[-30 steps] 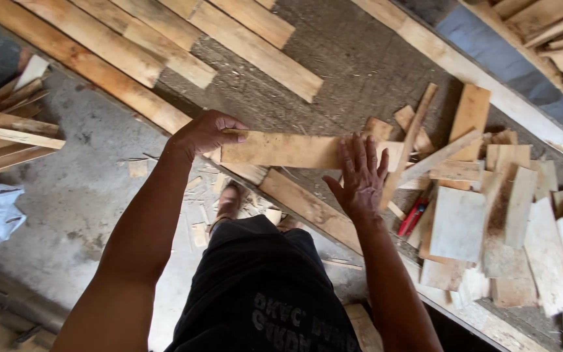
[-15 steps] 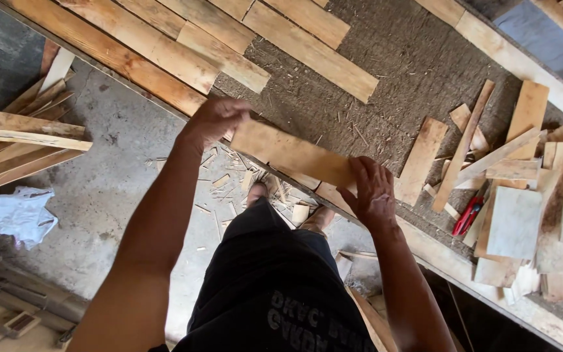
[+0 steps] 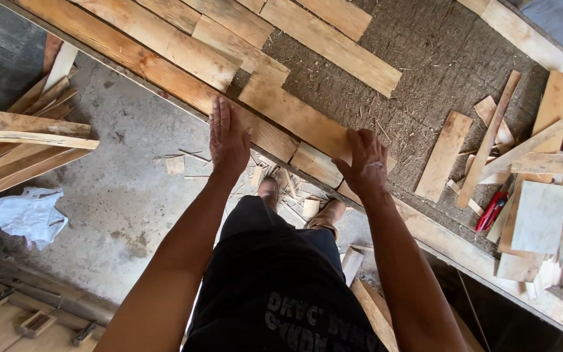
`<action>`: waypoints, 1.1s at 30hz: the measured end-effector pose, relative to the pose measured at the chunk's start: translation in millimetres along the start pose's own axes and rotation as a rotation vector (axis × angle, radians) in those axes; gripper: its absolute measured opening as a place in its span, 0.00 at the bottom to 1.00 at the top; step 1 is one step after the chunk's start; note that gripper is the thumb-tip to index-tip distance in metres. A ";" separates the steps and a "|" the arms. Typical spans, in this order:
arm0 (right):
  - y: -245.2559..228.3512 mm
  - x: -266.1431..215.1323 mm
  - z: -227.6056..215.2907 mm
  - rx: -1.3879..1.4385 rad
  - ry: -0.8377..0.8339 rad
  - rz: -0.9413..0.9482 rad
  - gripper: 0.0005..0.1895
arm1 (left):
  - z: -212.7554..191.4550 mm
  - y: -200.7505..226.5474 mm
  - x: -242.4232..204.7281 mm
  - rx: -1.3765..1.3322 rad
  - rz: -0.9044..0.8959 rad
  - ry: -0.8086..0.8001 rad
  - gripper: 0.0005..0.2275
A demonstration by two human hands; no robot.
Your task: Selecting, measuring, cutting, and arranging thin wood strips onto a flat surface to create a tiled pattern.
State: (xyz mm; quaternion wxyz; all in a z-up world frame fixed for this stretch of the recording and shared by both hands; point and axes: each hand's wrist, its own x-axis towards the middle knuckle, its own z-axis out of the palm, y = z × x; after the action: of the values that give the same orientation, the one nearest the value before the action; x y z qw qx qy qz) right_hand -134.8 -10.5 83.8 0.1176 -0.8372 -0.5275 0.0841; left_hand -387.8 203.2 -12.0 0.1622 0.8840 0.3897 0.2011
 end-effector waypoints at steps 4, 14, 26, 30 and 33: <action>-7.8 11.6 8.7 -0.003 -0.021 0.006 0.44 | -1.4 -3.1 -1.4 0.048 0.025 -0.029 0.30; -18.8 25.2 14.6 0.047 -0.024 -0.014 0.44 | -2.7 -12.5 2.1 0.052 0.093 -0.013 0.28; -20.1 27.2 25.1 0.049 -0.043 0.006 0.43 | -7.9 -10.7 10.2 0.127 0.108 -0.043 0.26; -19.3 29.1 28.0 0.033 -0.056 0.018 0.44 | -3.6 -13.4 11.5 0.143 0.110 -0.039 0.25; -20.5 30.9 27.6 0.023 -0.057 0.011 0.44 | -9.4 -9.1 15.5 0.152 0.098 -0.057 0.24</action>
State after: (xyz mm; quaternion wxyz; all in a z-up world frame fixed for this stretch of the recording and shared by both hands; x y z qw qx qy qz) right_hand -146.5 28.9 62.7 0.1116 -0.8358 -0.5252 0.1147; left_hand -388.5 221.9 -4.3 0.0955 0.9171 0.3555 0.1531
